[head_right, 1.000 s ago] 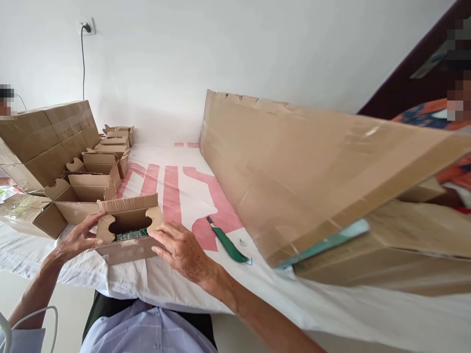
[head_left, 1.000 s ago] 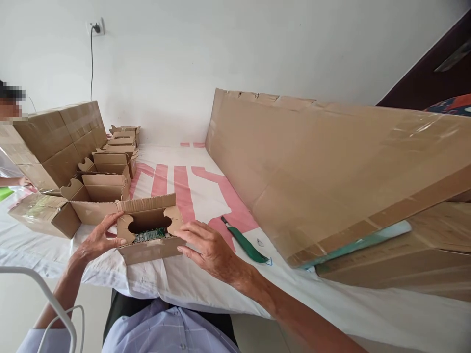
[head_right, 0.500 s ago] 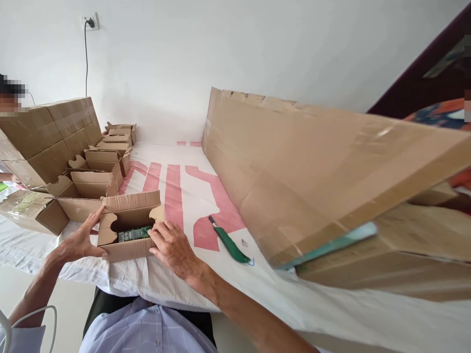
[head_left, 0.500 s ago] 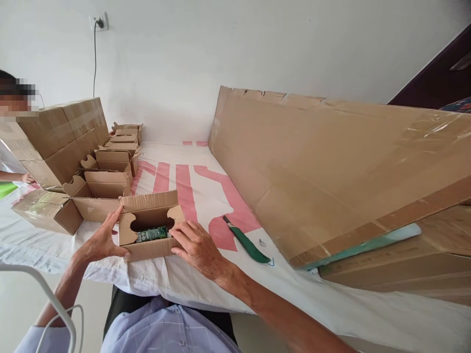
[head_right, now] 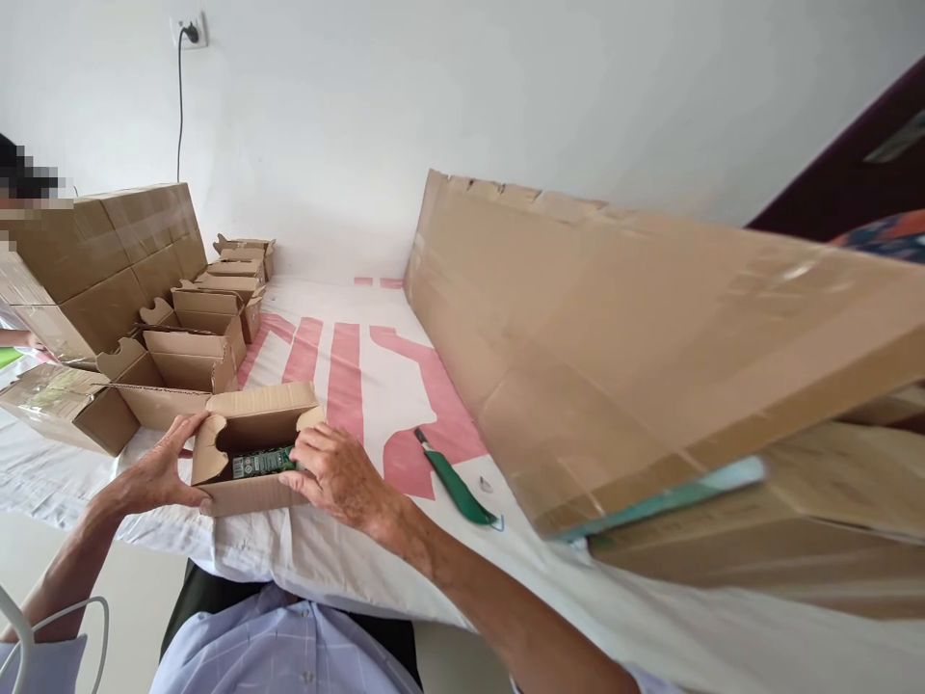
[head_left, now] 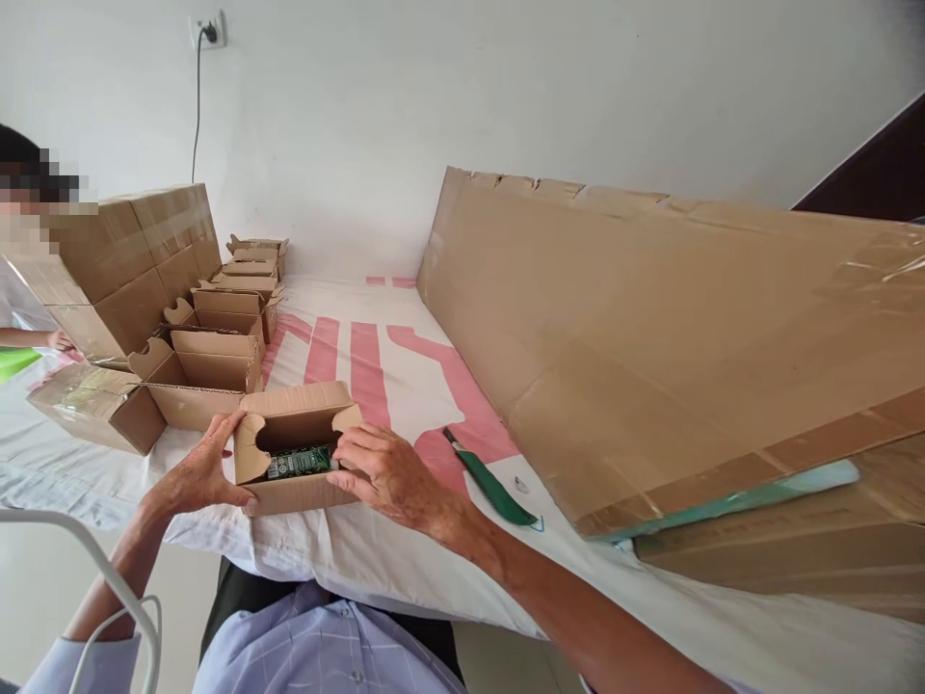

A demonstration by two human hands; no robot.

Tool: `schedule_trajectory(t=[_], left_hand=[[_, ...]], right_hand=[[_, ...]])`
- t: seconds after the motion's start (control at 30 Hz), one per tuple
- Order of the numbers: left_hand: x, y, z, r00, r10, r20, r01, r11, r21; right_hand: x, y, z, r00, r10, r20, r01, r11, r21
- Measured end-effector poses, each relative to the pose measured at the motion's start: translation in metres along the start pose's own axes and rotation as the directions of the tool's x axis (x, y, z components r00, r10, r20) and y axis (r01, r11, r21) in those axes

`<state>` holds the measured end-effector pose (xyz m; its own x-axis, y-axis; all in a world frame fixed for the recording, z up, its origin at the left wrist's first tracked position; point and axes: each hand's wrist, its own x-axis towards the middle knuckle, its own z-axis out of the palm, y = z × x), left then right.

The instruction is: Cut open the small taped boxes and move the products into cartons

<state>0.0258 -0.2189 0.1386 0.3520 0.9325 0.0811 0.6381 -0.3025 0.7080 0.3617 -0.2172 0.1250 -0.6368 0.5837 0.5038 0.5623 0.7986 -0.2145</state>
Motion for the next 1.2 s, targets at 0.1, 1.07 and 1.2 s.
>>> schedule_trajectory(t=[0.1, 1.07, 1.2], left_hand=[[0.0, -0.001, -0.002, 1.0, 0.015, 0.005, -0.015, 1.0, 0.0], [-0.007, -0.018, 0.015, 0.998, 0.041, -0.049, -0.048, 0.987, -0.151], [-0.004, -0.014, 0.017, 0.999, 0.029, -0.022, -0.032, 0.988, -0.149]], right_hand=[[0.025, 0.006, -0.001, 0.996, -0.044, 0.081, 0.042, 0.999, 0.018], [0.1, -0.003, 0.045, 0.679, 0.082, 0.73, 0.052, 0.986, -0.159], [0.101, -0.005, 0.026, 0.7, 0.112, 0.706, -0.046, 0.993, -0.112]])
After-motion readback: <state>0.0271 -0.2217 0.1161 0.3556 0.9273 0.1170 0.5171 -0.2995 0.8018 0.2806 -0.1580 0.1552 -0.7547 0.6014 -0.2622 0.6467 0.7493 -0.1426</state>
